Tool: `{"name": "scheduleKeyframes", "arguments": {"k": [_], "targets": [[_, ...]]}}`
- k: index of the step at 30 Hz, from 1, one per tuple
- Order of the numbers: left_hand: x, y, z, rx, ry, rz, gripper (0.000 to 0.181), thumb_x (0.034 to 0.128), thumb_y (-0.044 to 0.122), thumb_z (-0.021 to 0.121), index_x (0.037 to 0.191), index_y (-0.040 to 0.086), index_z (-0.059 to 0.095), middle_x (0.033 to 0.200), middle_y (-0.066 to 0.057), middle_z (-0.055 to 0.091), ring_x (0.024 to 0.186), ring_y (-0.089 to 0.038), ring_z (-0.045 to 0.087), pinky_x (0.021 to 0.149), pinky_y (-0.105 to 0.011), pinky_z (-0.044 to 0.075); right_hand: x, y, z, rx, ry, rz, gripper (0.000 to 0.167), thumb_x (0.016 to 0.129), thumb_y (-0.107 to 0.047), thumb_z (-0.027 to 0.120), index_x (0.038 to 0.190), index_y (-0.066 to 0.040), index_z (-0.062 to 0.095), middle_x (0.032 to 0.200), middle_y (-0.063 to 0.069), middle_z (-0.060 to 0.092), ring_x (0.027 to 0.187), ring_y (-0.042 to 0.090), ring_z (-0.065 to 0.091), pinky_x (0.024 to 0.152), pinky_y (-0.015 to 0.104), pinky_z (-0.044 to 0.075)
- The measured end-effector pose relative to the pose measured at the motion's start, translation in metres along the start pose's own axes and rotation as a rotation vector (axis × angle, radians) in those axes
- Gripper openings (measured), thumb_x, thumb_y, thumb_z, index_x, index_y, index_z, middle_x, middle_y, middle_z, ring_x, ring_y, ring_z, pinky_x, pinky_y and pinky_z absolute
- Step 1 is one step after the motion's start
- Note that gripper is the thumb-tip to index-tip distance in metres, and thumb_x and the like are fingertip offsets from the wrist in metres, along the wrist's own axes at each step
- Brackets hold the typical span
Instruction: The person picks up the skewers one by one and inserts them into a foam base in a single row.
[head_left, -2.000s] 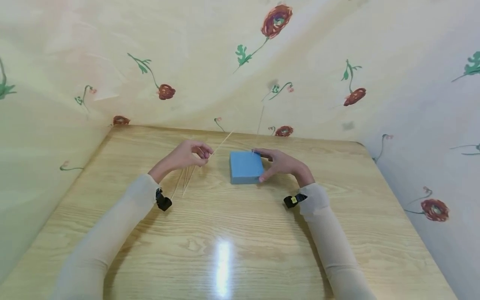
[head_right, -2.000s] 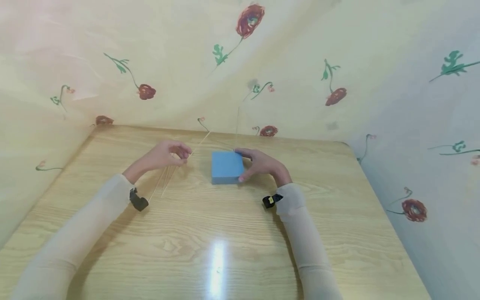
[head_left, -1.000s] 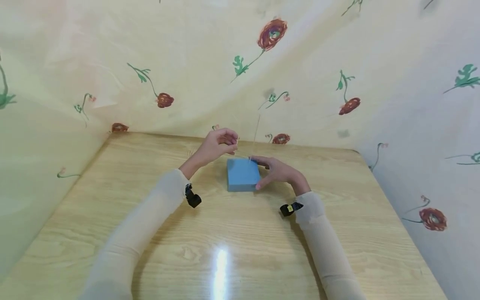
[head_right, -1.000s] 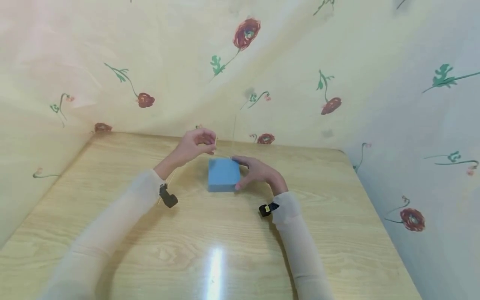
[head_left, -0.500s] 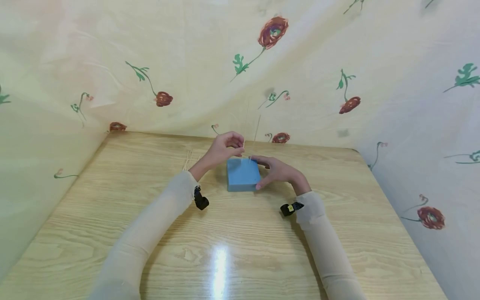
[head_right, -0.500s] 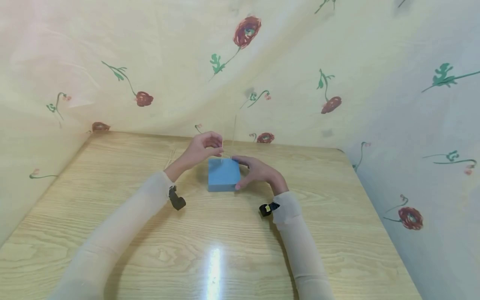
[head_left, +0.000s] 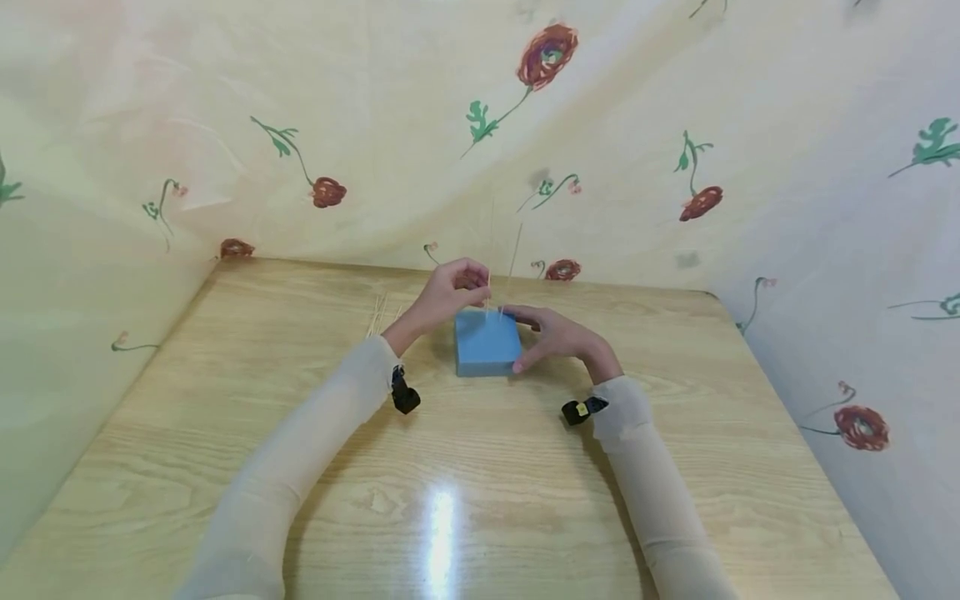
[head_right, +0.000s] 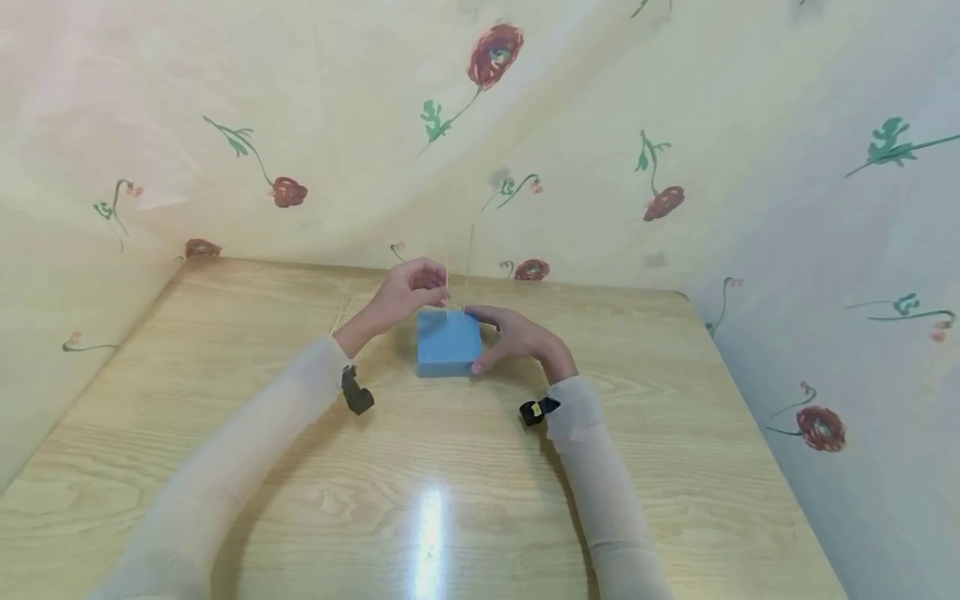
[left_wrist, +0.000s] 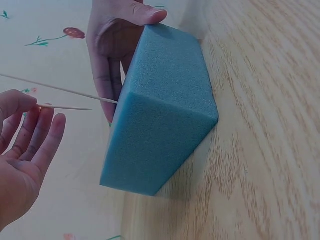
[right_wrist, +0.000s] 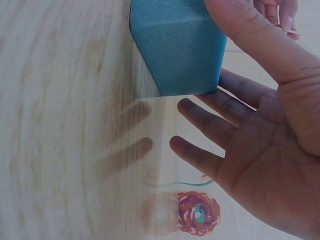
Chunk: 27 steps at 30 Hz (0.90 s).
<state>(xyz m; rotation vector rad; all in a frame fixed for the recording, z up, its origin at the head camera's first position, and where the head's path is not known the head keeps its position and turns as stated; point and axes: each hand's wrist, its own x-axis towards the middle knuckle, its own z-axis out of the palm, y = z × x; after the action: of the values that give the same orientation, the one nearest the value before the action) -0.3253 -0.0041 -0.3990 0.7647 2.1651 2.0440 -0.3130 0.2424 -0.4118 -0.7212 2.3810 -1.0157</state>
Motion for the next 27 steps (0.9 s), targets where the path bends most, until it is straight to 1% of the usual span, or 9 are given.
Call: {"name": "scheduleKeyframes", "arguments": {"k": [3,10,19,24,27], "targets": [[0.0002,0.0025,-0.0005,0.009,-0.005,-0.004,0.018,0.0949,-0.004,0.066,0.112,-0.006,0.062,0.096,-0.013,0.066,0.091,-0.027,0.067,0.079,-0.033,0.064,0.0007,-0.0005,-0.0004,0.001,-0.002,0.005,0.108,0.076,-0.023,0.092,0.161,-0.006,0.028,0.167,0.015,0.028,0.155,0.04,0.024,0.125,0.061,0.022],[0.0027,0.0056,0.0008,0.038,-0.02,-0.023,0.021,0.0946,-0.002,0.067,0.115,-0.006,0.062,0.1,-0.013,0.065,0.088,-0.019,0.066,0.08,-0.031,0.063,0.0008,-0.001,-0.001,-0.013,-0.003,0.018,0.108,0.076,-0.024,0.092,0.161,-0.006,0.027,0.167,0.015,0.028,0.155,0.041,0.024,0.124,0.061,0.022],[0.0047,0.0002,0.0052,0.031,-0.032,-0.052,0.021,0.0937,-0.005,0.067,0.114,-0.009,0.063,0.1,-0.016,0.066,0.085,-0.017,0.066,0.078,-0.028,0.063,-0.0009,-0.0021,0.0009,0.006,-0.018,0.021,0.11,0.076,-0.024,0.092,0.161,-0.005,0.026,0.168,0.015,0.026,0.155,0.041,0.023,0.125,0.06,0.021],[0.0043,-0.002,0.0065,0.064,-0.027,-0.058,0.02,0.0939,-0.003,0.068,0.113,-0.007,0.064,0.101,-0.016,0.066,0.084,-0.015,0.065,0.077,-0.028,0.062,-0.0005,-0.0027,0.0008,-0.008,-0.018,0.021,0.11,0.076,-0.026,0.092,0.161,-0.006,0.026,0.168,0.015,0.027,0.155,0.04,0.024,0.125,0.06,0.022],[0.0043,-0.0012,0.0074,0.078,-0.025,-0.049,0.02,0.0941,-0.002,0.068,0.113,-0.006,0.064,0.1,-0.016,0.066,0.084,-0.016,0.065,0.077,-0.028,0.062,-0.0008,-0.0033,-0.0002,-0.017,-0.012,0.024,0.109,0.076,-0.025,0.092,0.161,-0.006,0.027,0.167,0.015,0.027,0.155,0.04,0.025,0.125,0.06,0.022]]}}
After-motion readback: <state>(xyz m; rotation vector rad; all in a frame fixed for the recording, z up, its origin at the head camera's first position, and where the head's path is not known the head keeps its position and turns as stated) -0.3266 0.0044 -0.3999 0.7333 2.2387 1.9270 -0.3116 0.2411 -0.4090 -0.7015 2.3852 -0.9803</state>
